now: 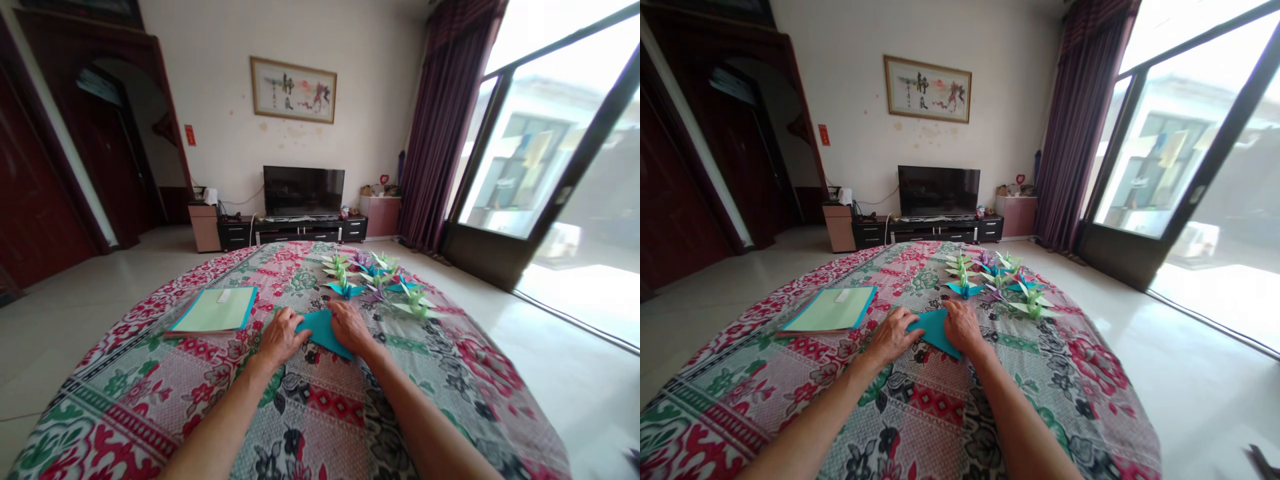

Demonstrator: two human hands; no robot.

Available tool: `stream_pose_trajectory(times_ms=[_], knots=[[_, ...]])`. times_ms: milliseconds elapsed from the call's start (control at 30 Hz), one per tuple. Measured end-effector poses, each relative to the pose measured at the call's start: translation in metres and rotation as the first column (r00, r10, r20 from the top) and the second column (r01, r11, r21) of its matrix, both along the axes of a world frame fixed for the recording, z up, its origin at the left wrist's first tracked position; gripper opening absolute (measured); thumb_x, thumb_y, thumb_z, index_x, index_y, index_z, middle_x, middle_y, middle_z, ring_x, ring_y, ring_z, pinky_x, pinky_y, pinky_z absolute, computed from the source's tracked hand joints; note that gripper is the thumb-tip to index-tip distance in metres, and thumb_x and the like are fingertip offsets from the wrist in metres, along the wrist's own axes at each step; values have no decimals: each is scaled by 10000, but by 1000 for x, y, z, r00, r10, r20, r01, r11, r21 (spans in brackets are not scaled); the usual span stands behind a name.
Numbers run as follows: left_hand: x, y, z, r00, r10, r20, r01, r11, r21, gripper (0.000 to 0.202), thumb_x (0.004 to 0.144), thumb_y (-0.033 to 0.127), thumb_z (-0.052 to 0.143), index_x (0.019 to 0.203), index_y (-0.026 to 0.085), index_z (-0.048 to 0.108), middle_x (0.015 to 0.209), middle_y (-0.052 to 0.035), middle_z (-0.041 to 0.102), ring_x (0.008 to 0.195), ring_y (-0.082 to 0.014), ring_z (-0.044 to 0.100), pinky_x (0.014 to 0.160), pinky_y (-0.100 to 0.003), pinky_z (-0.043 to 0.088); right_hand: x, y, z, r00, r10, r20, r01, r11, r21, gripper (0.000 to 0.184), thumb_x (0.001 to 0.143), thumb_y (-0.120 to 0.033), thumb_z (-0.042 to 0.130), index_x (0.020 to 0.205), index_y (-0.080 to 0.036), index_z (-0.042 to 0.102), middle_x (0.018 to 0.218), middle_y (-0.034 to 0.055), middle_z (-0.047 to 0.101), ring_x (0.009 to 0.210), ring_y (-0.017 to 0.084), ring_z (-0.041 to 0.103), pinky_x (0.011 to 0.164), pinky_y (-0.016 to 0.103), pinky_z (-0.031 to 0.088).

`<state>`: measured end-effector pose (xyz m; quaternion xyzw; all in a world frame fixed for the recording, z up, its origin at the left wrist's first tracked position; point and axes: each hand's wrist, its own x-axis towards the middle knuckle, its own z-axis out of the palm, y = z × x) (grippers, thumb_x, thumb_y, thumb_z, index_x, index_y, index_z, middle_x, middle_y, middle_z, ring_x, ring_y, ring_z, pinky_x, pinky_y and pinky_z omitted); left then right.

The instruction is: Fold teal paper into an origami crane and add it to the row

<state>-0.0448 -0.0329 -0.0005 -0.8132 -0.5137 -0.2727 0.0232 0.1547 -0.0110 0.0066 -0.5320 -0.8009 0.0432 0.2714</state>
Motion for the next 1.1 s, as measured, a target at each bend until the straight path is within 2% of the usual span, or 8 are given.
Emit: stream_pose_trajectory(times_ms=[133,300,500,600,800,933,1033,1100], knots=[[-4,7,-1,997,-67,29,68,998,-9,251,795,351,573,976,194,647,977,-73,577,948,-199,538,849,-323,448,-7,5,3,997,-31,75,33,999,-26,377,814,-206,423,1171,-177,544,1115,102,602,1028,215,532,868,306,357],[-10,17,-9,993,-79,84,78,997,19,281,788,280,585,1054,197,620,1152,-93,543,1057,-208,526,925,-333,429,-10,10,4,995,-40,93,43,998,-35,367,720,-218,518,1072,-180,612,973,80,632,917,204,558,797,274,368],[-13,20,-10,996,-29,88,26,999,33,280,787,305,579,1044,203,618,1129,-87,554,1051,-210,529,922,-346,435,-15,11,15,997,-38,68,51,978,-204,372,625,-135,501,937,-215,688,782,31,677,726,165,585,611,224,361],[-13,20,-8,996,-42,84,42,999,3,237,800,313,559,996,207,642,1086,-76,572,1019,-197,542,912,-330,438,-18,9,17,996,-64,59,75,977,-200,265,614,-150,505,776,-196,710,715,32,677,656,156,566,558,224,331],[-10,17,-7,993,-18,114,18,1000,4,235,815,279,529,1003,204,648,1070,-75,593,1002,-195,558,909,-326,445,-21,12,13,983,-86,-160,59,985,-165,196,651,-193,497,677,-172,691,587,12,631,552,123,506,506,215,303],[-8,13,-1,975,50,217,-65,996,63,261,849,231,447,1041,196,620,1033,-71,611,968,-177,580,892,-306,463,-21,19,6,871,-141,-470,39,975,-221,170,636,-251,527,652,-156,667,510,-19,566,476,101,440,456,202,294],[-4,8,5,953,50,299,-78,994,83,302,843,332,472,1076,183,593,1043,-83,605,996,-194,576,902,-324,464,-21,27,-3,727,-169,-665,8,972,-237,222,619,-329,563,692,-138,650,557,-14,580,481,102,443,446,204,322],[1,5,8,952,0,305,-31,995,95,436,791,428,541,1138,165,560,1134,-107,571,1084,-220,535,953,-347,436,-21,31,-7,644,-186,-742,23,974,-223,263,606,-368,581,709,-135,646,582,-4,598,494,108,461,453,209,346]])
